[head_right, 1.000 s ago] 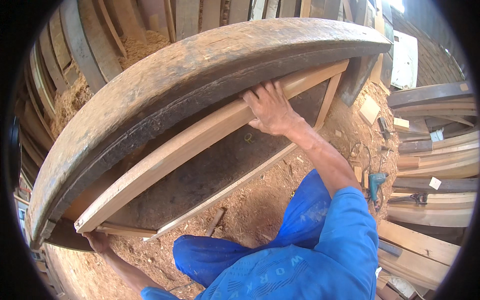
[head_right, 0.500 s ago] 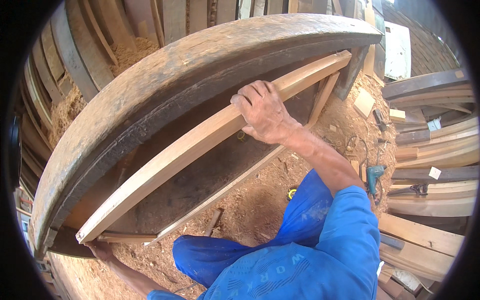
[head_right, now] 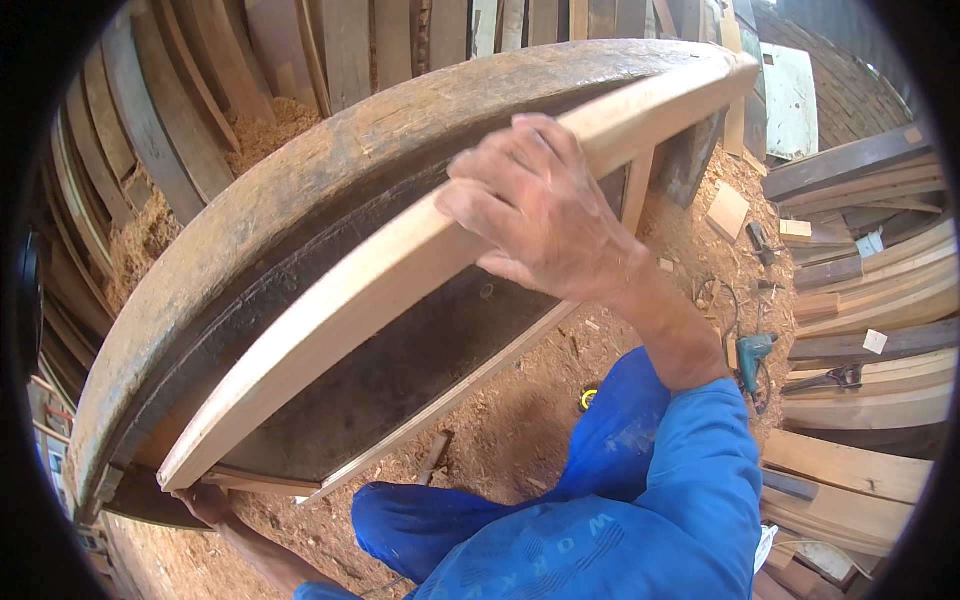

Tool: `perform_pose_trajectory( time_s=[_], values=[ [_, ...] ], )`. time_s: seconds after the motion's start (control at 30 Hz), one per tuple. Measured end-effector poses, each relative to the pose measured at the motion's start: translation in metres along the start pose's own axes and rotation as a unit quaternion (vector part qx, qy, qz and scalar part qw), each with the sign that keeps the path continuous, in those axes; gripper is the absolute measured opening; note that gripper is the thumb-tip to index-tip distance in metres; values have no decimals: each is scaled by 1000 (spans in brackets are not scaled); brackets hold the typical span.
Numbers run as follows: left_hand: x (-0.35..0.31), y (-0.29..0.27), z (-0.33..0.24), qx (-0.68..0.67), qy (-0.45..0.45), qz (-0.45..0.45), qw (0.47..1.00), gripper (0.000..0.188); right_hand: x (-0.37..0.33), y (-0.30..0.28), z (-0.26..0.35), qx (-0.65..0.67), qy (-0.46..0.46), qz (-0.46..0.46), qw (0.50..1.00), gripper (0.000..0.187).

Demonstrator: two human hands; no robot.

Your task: The person uses an electric router to shape a wooden plank, then applies adhesive to a wooden joint using a small brush before fitting the pieces together.

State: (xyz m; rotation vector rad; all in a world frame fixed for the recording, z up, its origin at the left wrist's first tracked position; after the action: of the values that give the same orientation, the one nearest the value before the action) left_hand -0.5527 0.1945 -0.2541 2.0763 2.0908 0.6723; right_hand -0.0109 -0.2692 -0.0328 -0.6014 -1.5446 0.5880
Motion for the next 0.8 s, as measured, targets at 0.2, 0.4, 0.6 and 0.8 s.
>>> perform_pose_trajectory(
  time_s=[0.2,0.4,0.6,0.8],
  values=[
    [-6,8,-4,5,21,37,999,69,53,2,-31,32,-23,57,998,67],
    [-3,-11,-7,-46,-25,64,997,75,58,3,-33,62,-13,119,991,67],
    [-9,-19,-12,-108,-77,-44,990,75,78,-10,-45,197,57,190,960,70],
    [8,-33,-8,-36,-75,57,995,78,102,-20,-46,213,13,228,950,53]
  ],
)
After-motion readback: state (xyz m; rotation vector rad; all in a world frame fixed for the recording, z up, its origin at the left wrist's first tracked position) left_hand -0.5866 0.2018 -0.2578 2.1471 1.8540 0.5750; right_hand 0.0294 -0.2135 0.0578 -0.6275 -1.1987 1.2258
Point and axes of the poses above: each hand's wrist, its own x-axis towards the middle knuckle, its own y-axis out of the palm, z = x × y, the point moved 4 cm from there along x, towards the middle knuckle, and after that the axes turned 13 degrees about x, right-handed, at the moved point
